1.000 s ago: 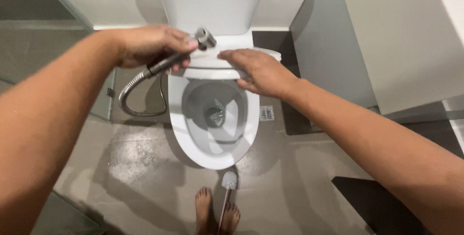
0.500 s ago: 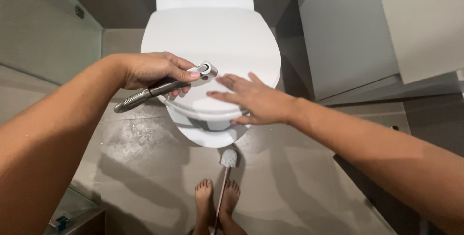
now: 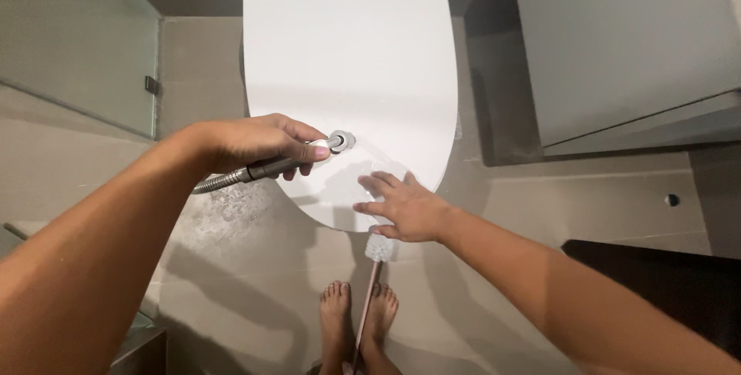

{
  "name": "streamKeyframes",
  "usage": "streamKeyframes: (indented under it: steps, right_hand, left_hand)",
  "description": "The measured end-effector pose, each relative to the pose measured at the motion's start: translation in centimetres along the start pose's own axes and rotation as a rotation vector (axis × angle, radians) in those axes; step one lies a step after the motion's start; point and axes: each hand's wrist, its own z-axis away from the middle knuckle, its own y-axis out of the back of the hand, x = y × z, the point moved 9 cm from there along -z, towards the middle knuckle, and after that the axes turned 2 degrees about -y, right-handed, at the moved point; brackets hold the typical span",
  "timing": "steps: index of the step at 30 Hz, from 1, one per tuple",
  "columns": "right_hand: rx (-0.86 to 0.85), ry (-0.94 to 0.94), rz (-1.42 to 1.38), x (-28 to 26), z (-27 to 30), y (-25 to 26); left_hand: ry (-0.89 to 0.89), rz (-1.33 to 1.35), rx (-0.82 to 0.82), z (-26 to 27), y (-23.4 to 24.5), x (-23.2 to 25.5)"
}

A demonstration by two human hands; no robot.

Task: The person sprays the toilet bowl, seat, and lid with a handheld bidet sprayer, then applies cleaning liquid from a pouch into the bowl. They scrub the bowl and seat with a toilet brush while rinsing with the sprayer, and finally rinse the brush.

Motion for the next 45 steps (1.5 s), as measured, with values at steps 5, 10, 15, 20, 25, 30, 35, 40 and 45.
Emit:
streamKeyframes:
  steps: [5,10,15,20,25,30,35,40,45]
  right_hand:
    - [0.103,-0.097,-0.179,4.0,-2.2,-3.4]
    - [0.309,-0.507,-0.766,13.5,-3.6,0.7]
    - [0.446,-0.538,-1.105,15.2,-5.1,7.5]
    - [0.448,-0.446,-1.110,11.3,-7.7,12.4]
    - [0.381,-0.480,-0.985,9.6,-7.4,13.4]
    - [0.426,-0.432,-1.106,12.5,-8.2,16.8]
    - [0.611,-0.263,-1.309,17.5,-9.3,24.6]
    - [0.678,-0.217,-1.369,18.9,-9.1,29.3]
    - [0.756,-0.180,-1.428,18.6,-8.9,32.6]
  left_hand:
    - [0.004,0.006,0.061,-0.8,0.9,-1.7]
    - [-0.037,0.108,0.103,-0.3,2.2,-1.5]
    - [-0.062,0.237,0.243,0.9,5.2,-0.9]
    - [-0.086,0.279,0.403,3.3,9.4,0.7]
    - [-0.182,0.232,0.541,5.3,12.7,4.5]
    - [-0.229,0.116,0.561,5.5,13.8,9.8]
    - [-0.223,0.040,0.501,5.6,13.8,14.0]
    - [-0.219,0.008,0.473,6.4,13.8,15.9]
    - [-0.216,0.022,0.475,7.1,14.5,16.4]
